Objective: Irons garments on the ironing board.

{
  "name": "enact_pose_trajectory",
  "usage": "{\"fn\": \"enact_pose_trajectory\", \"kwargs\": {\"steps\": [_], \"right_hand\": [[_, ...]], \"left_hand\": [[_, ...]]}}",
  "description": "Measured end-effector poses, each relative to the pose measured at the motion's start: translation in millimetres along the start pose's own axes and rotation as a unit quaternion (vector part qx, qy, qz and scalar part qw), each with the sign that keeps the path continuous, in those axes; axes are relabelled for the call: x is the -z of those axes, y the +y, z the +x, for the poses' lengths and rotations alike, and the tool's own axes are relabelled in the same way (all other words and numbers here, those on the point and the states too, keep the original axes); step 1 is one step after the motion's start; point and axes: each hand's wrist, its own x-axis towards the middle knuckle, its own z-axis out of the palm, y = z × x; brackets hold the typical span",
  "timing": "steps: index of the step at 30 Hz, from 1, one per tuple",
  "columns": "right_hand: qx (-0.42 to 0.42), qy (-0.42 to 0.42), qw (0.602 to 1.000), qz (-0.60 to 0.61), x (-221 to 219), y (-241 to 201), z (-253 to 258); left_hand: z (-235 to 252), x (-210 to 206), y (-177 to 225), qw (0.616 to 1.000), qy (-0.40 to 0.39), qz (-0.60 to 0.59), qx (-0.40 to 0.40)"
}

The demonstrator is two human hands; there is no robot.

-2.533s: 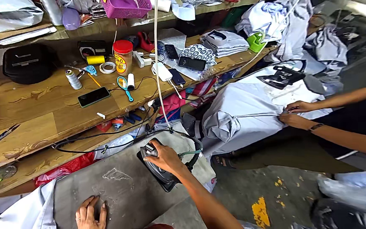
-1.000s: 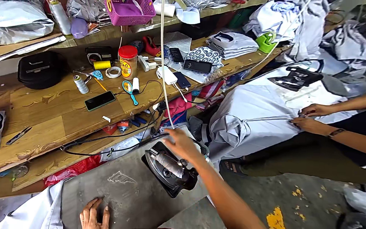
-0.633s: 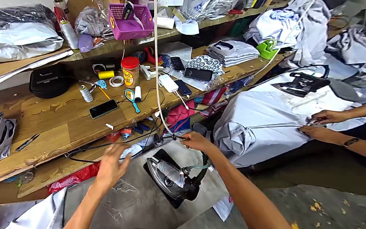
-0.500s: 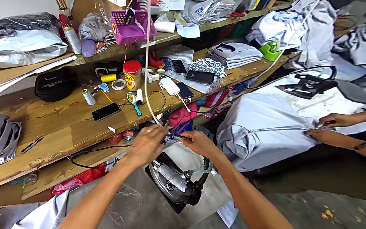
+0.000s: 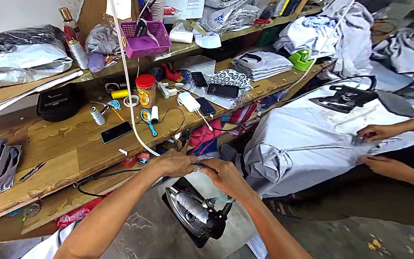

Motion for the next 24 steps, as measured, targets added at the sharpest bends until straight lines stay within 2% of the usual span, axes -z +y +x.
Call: {"fn": "enact_pose_trajectory", "kwargs": {"steps": [11, 15, 19, 24], "right_hand": [[0.044, 0.034, 0.998, -0.016, 0, -2, -10], [0.086, 0.076, 0.993, -0.019, -4, -13, -11], [0.091, 0.11, 0.989, -0.046, -2, -11, -16], [0.094, 0.138, 0.986, -0.022, 4, -9, -26]], "left_hand": [[-22, 8, -8, 0.997, -0.055, -0.055, -0.011], [-10, 12, -11, 0.977, -0.079, -0.184, -0.068], [3, 7, -1, 0.956, -0.156, -0.248, -0.026], [-19, 30, 12, 0.963, -0.165, -0.212, 0.004]]}}
